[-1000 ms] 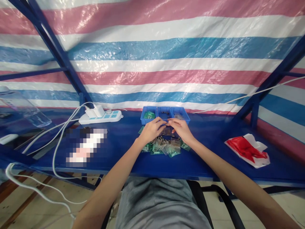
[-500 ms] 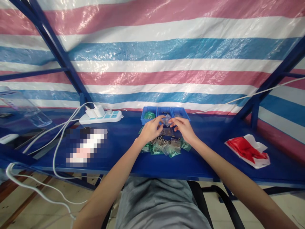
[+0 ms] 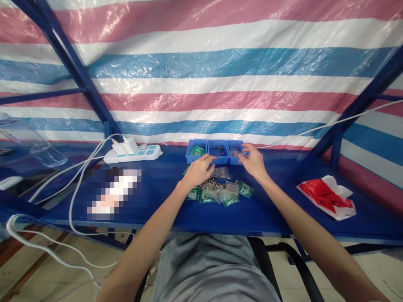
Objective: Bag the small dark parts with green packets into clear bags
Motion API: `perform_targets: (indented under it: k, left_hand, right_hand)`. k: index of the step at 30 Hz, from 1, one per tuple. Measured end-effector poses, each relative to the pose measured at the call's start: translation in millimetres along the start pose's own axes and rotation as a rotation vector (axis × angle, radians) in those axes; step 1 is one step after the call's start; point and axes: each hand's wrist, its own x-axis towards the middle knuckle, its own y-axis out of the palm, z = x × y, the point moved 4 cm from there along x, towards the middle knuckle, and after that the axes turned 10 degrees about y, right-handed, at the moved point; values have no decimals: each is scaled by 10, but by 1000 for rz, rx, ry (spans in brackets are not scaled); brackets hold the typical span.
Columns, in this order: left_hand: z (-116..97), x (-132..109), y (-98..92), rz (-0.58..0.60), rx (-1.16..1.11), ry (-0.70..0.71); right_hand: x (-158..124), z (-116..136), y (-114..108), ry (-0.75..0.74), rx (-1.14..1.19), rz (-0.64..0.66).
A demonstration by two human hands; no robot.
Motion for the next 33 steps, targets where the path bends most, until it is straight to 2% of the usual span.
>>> perform_targets:
  k: [2, 3, 6, 8, 13, 19, 23, 29, 33]
  left_hand:
    - [31, -5, 27, 23, 17, -16]
    - [47, -9, 42, 38, 26, -24]
    - [80, -20, 88, 91, 46, -36]
    - [91, -27, 110, 118, 50, -36]
    - [99, -39, 128, 154, 56, -30]
    - [110, -40, 128, 173, 38, -60]
    - [73, -30, 87, 164, 13, -71]
    - [-69, -8, -51, 65, -50, 7]
    - [-103, 5, -78, 9, -63, 77]
  right_hand:
    - [-21, 59, 11, -106, -88, 1]
    - [-46, 89, 43, -143, -105, 55]
    - [-179, 127, 234, -207, -168, 336]
    - [-283, 109, 368, -251, -256, 448]
    - [-389, 42, 534, -301, -328, 451]
    - [-397, 129, 505, -282, -275, 458]
    - [-389, 209, 429, -184, -89, 469]
    - [-367, 248, 388, -27, 301, 501]
    - [-395, 224, 417, 96, 404, 509]
